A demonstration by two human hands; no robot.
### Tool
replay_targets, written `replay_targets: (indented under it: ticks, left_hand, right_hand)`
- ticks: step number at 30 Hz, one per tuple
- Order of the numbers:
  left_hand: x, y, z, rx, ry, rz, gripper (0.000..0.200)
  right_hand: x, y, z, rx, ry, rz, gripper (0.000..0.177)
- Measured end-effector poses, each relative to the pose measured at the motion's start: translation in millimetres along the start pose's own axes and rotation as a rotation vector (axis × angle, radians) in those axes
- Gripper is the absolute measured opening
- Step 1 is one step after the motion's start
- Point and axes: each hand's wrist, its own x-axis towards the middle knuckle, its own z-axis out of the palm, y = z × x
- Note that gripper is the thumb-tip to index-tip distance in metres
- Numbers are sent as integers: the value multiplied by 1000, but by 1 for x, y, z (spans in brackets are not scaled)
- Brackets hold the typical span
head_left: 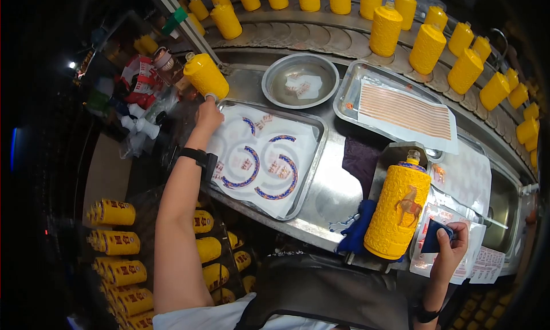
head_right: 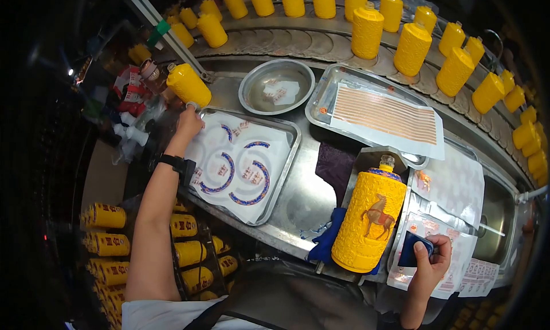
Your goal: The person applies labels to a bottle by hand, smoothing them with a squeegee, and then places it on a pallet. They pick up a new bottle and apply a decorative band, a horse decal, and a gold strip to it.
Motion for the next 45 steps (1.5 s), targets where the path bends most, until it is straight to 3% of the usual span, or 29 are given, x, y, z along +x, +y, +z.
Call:
replay_targets:
  ticks: [8, 11, 15, 17, 19, 22, 24, 27, 29, 33, 37, 45]
  left_hand:
    - [12, -22, -2, -181, -109, 106, 43]
    - [10, -27, 1, -306, -90, 136, 34]
    - [2, -32, 9, -215, 127, 281, 28]
    - [-35, 5, -8, -320, 104, 394, 27]
    - [-98, 72, -41, -470, -129, 396, 37]
    - [-194, 157, -68, -816, -525, 512, 42]
    - [-246, 198, -87, -883, -762, 621, 40]
    - [-302, 243, -109, -1128, -1126, 611, 40]
    - [-317, 267, -105, -1084, -1043, 663, 40]
    - [-319, 286, -77, -881, -581, 887, 41]
    - [-322, 288, -74, -929, -572, 843, 41]
    - [-321, 273, -62, -1004, -548, 526, 41]
  right_hand:
    - [0, 1, 1, 40, 22, 71, 24]
    - [2, 3, 3, 25, 3, 49, 25]
    - [4, -1, 12, 36, 11, 47, 24]
    - [3, 2, 2, -25, 3, 122, 24]
    - [5, -1, 13, 114, 9, 50, 27]
    - [8, 5, 12, 223, -127, 147, 18]
    - [7, 0, 16, 262, -166, 168, 15]
    - [4, -9, 19, 269, -210, 156, 10]
    - [3, -12, 21, 198, -275, 165, 9]
    - [-5, -30, 39, 58, -367, 152, 18]
    - [-4, -25, 46, -160, -390, -38, 39]
    - [5, -19, 38, -91, -486, 45, 42]
